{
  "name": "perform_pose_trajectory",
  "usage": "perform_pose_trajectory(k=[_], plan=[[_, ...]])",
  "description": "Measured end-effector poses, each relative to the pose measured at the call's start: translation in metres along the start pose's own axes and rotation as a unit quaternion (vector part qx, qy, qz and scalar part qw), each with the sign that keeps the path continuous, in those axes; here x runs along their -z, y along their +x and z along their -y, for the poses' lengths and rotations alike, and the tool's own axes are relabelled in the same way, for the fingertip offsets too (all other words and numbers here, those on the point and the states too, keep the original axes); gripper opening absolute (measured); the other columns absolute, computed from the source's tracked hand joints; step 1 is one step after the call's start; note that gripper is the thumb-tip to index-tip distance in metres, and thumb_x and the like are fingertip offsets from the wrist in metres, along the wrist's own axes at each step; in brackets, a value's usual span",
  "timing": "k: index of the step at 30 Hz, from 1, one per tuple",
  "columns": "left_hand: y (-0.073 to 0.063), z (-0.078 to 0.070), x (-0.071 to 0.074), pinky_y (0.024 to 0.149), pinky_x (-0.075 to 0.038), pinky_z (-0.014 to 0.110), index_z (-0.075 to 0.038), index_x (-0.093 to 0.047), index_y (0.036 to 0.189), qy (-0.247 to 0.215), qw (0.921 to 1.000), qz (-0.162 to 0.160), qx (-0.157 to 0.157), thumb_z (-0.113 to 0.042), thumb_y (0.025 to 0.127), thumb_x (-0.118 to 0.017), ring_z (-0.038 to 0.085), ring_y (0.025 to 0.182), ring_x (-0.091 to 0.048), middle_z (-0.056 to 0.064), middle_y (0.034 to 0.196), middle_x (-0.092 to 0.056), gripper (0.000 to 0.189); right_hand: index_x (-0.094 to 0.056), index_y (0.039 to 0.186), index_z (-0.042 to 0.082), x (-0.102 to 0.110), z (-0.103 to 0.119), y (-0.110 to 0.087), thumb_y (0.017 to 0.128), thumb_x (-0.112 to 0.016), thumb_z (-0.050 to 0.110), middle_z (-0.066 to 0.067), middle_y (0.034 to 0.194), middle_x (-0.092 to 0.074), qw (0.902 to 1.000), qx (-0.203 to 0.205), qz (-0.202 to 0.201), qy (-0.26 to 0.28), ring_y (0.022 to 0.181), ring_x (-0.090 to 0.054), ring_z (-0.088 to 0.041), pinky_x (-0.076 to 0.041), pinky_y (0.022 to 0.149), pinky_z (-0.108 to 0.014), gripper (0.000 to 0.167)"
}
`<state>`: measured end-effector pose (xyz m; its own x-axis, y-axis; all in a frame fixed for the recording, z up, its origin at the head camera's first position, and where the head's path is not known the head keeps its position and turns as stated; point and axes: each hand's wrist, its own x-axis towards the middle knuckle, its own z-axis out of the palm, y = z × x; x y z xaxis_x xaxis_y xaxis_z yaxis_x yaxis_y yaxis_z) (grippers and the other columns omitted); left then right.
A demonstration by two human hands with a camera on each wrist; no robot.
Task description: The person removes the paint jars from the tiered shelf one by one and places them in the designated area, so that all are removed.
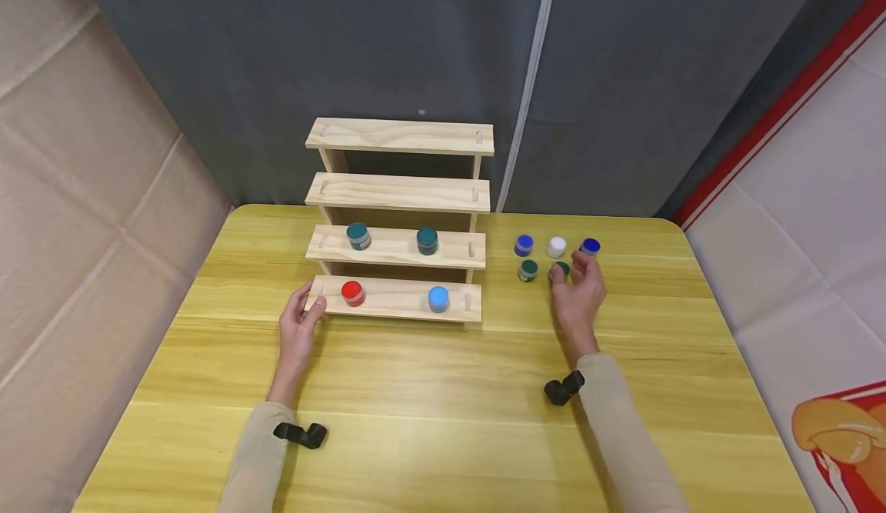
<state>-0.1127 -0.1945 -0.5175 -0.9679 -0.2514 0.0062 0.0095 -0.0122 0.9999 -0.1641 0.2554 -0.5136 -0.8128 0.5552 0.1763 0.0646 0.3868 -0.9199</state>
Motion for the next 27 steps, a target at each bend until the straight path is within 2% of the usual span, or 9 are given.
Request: perform_pose_trajectory(k=[3,9,12,14,16,19,21,24,27], plan=[[0.000,0.000,0.000,0.072,-0.054,0.021,0.005,-0.048,0.145,-0.003,1.0000,-0.002,-0.001,-0.004,0.100,-0.061,0.011,0.076,-0.062,0.027,0.130,-0.062,0.048,-0.059,0.131,-0.002,0.001,0.007,0.000,0.093,-0.071,0.010,-0.017,0.134,-0.064,0.9999,0.014,-0.001,0.007,0.126,-0.058,-0.028,-0.046,0.111,-0.035,0.042],[0.000,0.001,0.000,0.071,-0.054,0.021,0.005,-0.049,0.144,-0.008,1.0000,-0.004,-0.003,-0.004,0.099,-0.062,0.011,0.075,-0.063,-0.004,0.112,-0.069,0.047,-0.062,0.127,-0.004,0.000,0.022,-0.003,0.091,-0.072,0.005,-0.017,0.127,-0.067,0.9984,0.053,-0.007,0.018,0.118,-0.061,-0.025,-0.050,0.105,-0.030,0.038],[0.000,0.001,0.001,0.071,-0.054,0.021,0.005,-0.049,0.144,-0.008,0.9999,-0.001,-0.006,-0.004,0.099,-0.062,0.011,0.074,-0.062,-0.004,0.111,-0.069,0.047,-0.063,0.124,-0.006,-0.002,0.032,-0.007,0.089,-0.074,0.002,-0.018,0.124,-0.068,0.9967,0.073,-0.006,0.036,0.115,-0.062,-0.026,-0.051,0.101,-0.026,0.037],[0.000,0.001,0.001,0.070,-0.054,0.021,0.006,-0.049,0.144,-0.007,0.9999,0.000,-0.007,-0.004,0.099,-0.062,0.011,0.073,-0.062,0.001,0.114,-0.070,0.047,-0.063,0.124,-0.008,-0.004,0.044,-0.013,0.090,-0.073,0.000,-0.021,0.124,-0.067,0.9955,0.083,-0.003,0.046,0.115,-0.063,-0.029,-0.052,0.101,-0.028,0.036],[0.000,0.001,0.001,0.070,-0.054,0.021,0.006,-0.049,0.143,-0.005,1.0000,-0.001,-0.006,-0.004,0.099,-0.062,0.011,0.073,-0.062,0.009,0.119,-0.069,0.047,-0.061,0.123,-0.012,-0.005,0.059,-0.020,0.090,-0.071,-0.002,-0.025,0.124,-0.066,0.9939,0.091,0.006,0.062,0.115,-0.062,-0.035,-0.052,0.102,-0.033,0.036],[0.003,0.007,0.002,0.070,-0.054,0.021,0.005,-0.049,0.143,-0.007,1.0000,-0.002,-0.004,-0.004,0.099,-0.062,0.012,0.073,-0.062,0.010,0.119,-0.069,0.047,-0.058,0.124,-0.018,-0.005,0.084,-0.032,0.091,-0.068,-0.006,-0.033,0.125,-0.063,0.9910,0.102,0.022,0.084,0.117,-0.060,-0.044,-0.050,0.104,-0.048,0.036],[0.005,0.014,0.003,0.069,-0.053,0.021,0.003,-0.050,0.144,-0.011,0.9999,-0.005,-0.002,-0.004,0.100,-0.061,0.012,0.072,-0.062,0.006,0.117,-0.070,0.047,-0.057,0.123,-0.019,-0.005,0.095,-0.037,0.091,-0.068,-0.006,-0.035,0.125,-0.062,0.9894,0.104,0.034,0.095,0.117,-0.059,-0.045,-0.050,0.104,-0.048,0.037],[0.009,0.026,0.004,0.068,-0.052,0.019,0.000,-0.050,0.145,-0.014,0.9999,-0.009,-0.001,-0.005,0.100,-0.061,0.010,0.072,-0.061,-0.004,0.112,-0.069,0.047,-0.057,0.123,-0.019,-0.008,0.106,-0.043,0.090,-0.069,-0.006,-0.035,0.125,-0.062,0.9878,0.103,0.047,0.107,0.113,-0.062,-0.032,-0.051,0.104,-0.043,0.038],[0.010,0.031,0.004,0.068,-0.051,0.018,-0.003,-0.051,0.145,-0.009,0.9998,-0.014,-0.008,-0.008,0.100,-0.062,0.007,0.072,-0.060,-0.005,0.112,-0.070,0.046,-0.058,0.123,-0.019,-0.011,0.113,-0.048,0.090,-0.070,-0.007,-0.035,0.125,-0.062,0.9852,0.102,0.061,0.123,0.107,-0.062,-0.011,-0.051,0.104,-0.038,0.037]])
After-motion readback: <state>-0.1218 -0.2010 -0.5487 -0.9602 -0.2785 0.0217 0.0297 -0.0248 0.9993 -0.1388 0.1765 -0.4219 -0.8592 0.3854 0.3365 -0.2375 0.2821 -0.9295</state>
